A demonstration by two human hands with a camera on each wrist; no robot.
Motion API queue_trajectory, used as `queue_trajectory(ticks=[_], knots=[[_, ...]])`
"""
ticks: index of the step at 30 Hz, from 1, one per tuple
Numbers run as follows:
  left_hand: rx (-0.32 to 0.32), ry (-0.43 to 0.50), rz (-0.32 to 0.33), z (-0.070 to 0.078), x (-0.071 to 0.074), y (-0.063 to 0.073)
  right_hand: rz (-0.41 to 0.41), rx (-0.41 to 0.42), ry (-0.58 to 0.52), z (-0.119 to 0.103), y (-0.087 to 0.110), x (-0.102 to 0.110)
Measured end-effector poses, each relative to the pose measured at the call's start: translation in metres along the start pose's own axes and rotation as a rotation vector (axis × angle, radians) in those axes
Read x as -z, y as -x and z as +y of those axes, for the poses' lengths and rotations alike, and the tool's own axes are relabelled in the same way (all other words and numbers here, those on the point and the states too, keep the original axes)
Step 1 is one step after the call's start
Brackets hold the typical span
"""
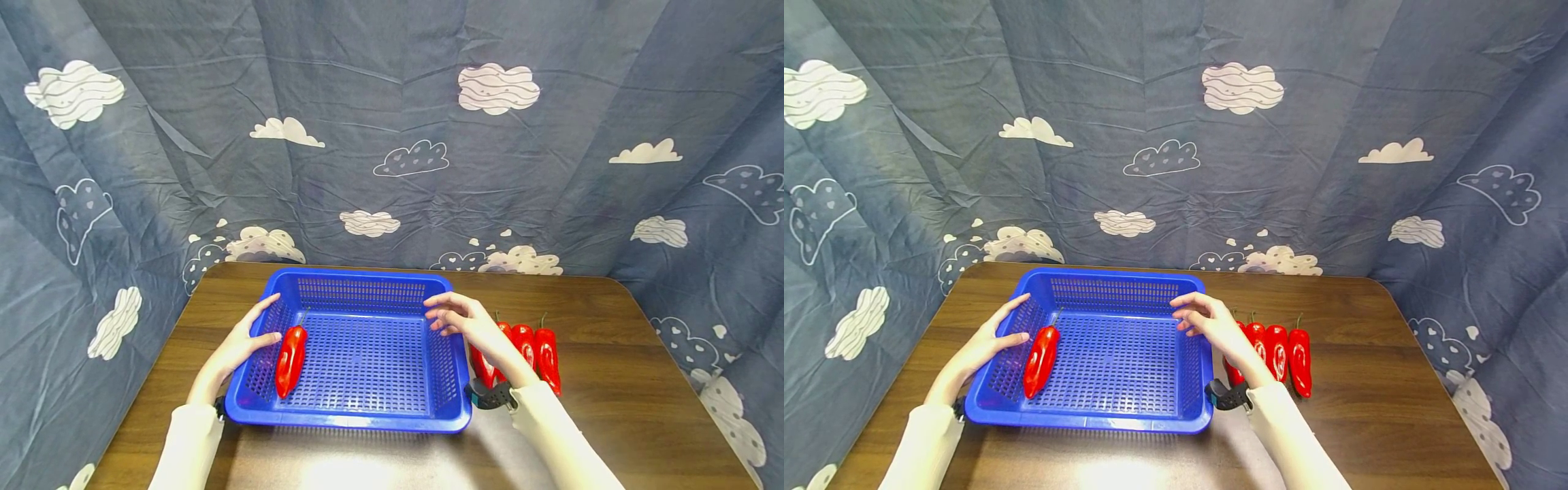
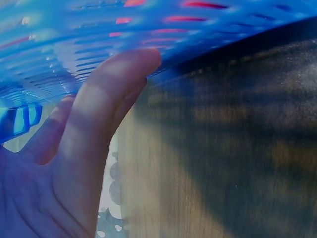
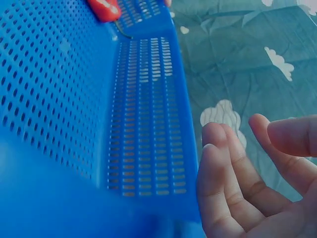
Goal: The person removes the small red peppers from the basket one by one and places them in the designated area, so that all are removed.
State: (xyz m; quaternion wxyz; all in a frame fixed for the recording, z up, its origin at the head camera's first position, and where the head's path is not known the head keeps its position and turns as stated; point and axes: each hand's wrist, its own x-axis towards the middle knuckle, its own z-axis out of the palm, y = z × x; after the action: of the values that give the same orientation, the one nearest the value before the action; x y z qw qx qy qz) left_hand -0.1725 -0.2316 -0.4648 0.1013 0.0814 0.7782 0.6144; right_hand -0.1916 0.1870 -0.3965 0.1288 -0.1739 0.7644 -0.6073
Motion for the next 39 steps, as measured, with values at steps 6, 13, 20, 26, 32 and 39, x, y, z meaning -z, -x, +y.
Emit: queue_trajectory(ticks=[6, 13, 20, 26, 32, 39], knots=[[-0.005, 0.001, -0.006, -0.001, 0.000, 0.000, -0.041, -0.017, 0.008, -0.004, -0.006, -0.012], [-0.006, 0.008, -0.003, -0.001, 0.000, 0.000, -0.067, -0.005, 0.020, -0.006, -0.012, -0.024], [-0.017, 0.015, -0.006, -0.002, 0.000, 0.000, -0.117, 0.005, 0.043, -0.005, -0.019, -0.039], [-0.004, 0.028, -0.011, -0.001, 0.001, 0.000, -0.145, 0.002, 0.073, -0.007, -0.025, -0.051], [-0.008, 0.032, -0.011, -0.001, 0.000, -0.001, -0.150, -0.006, 0.088, -0.010, -0.030, -0.062], [-0.003, 0.016, -0.009, -0.002, 0.001, -0.001, -0.175, 0.005, 0.096, -0.007, -0.036, -0.073]])
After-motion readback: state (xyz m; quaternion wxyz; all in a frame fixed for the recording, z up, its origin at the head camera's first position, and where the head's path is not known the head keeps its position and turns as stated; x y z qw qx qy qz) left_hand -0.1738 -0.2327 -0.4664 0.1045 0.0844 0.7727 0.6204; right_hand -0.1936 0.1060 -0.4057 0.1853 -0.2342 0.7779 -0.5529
